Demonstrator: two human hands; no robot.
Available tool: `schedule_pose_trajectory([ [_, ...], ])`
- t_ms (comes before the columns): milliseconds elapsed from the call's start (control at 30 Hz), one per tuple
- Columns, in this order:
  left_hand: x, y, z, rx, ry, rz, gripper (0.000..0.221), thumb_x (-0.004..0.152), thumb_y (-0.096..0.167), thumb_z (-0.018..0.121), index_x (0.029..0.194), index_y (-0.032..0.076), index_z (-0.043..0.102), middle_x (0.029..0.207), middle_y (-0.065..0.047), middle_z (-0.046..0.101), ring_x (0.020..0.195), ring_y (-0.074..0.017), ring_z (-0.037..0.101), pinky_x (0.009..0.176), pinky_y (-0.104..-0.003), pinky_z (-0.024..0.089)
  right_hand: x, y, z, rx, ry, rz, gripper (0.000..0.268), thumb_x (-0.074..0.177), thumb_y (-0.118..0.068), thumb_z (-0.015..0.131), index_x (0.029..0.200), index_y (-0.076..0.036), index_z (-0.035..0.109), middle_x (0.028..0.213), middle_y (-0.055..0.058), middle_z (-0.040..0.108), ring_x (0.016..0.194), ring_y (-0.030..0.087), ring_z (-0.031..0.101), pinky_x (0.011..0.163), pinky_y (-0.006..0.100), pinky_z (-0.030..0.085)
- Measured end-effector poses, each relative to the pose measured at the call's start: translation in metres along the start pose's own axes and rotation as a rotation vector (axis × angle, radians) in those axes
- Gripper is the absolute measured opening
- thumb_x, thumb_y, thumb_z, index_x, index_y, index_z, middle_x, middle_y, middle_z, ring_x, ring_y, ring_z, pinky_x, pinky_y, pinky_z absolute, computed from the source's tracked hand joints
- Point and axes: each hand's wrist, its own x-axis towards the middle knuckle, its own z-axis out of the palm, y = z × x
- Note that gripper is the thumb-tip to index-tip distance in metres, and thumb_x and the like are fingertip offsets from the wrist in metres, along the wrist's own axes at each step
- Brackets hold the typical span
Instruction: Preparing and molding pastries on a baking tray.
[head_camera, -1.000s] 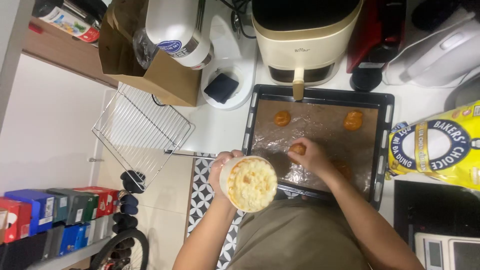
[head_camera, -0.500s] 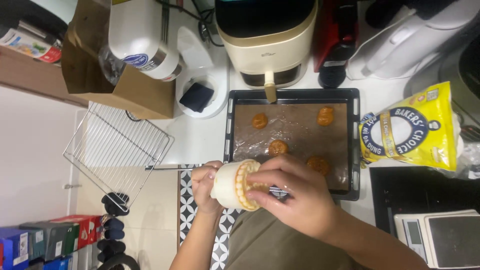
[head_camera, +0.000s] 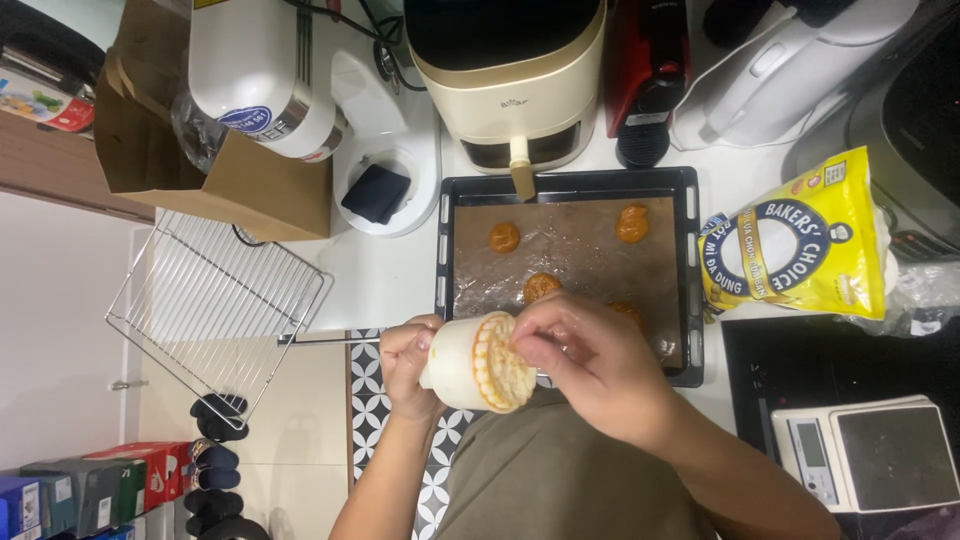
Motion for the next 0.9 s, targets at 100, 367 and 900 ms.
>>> schedule_pose_trajectory([
  [100, 0.001, -0.006, -0.017, -0.045, 0.028, -0.003, 0.033, 0.096, 0.020, 0.066, 0.073, -0.002, 0.058, 0.074, -0.008, 0.055, 0.063, -0.0147, 0.050, 0.056, -0.030, 0.042, 0.007, 0.020, -0.012, 0.136, -0.078, -0.045, 0.008, 0.099, -0.006, 0.067, 0.106, -0.001, 0.066, 0.099, 0.007, 0.071, 0.088, 0.012, 0.068, 0.075, 0.028, 0.056],
  [367, 0.022, 0.008, -0.048, -0.324, 0.405, -0.293, 0.037, 0.092, 0.027, 0.052, 0.111, -0.002, 0.065, 0.114, -0.021, 0.071, 0.110, -0.0349, 0.069, 0.101, -0.048, 0.055, 0.071, 0.149, -0.027, -0.573, 0.082, -0.108, 0.007, 0.090, -0.012, 0.073, 0.095, -0.008, 0.070, 0.095, 0.008, 0.076, 0.080, 0.018, 0.075, 0.069, 0.029, 0.061],
  [900, 0.014, -0.039, -0.039, -0.683, 0.485, -0.421, 0.045, 0.094, 0.038, 0.048, 0.113, 0.004, 0.070, 0.112, -0.016, 0.073, 0.103, -0.0330, 0.071, 0.090, -0.047, 0.058, 0.070, 0.219, 0.019, -1.058, -0.151, -0.297, 0.061, 0.073, -0.034, 0.075, 0.124, -0.004, 0.062, 0.125, 0.016, 0.056, 0.116, 0.039, 0.050, 0.094, 0.054, 0.040],
])
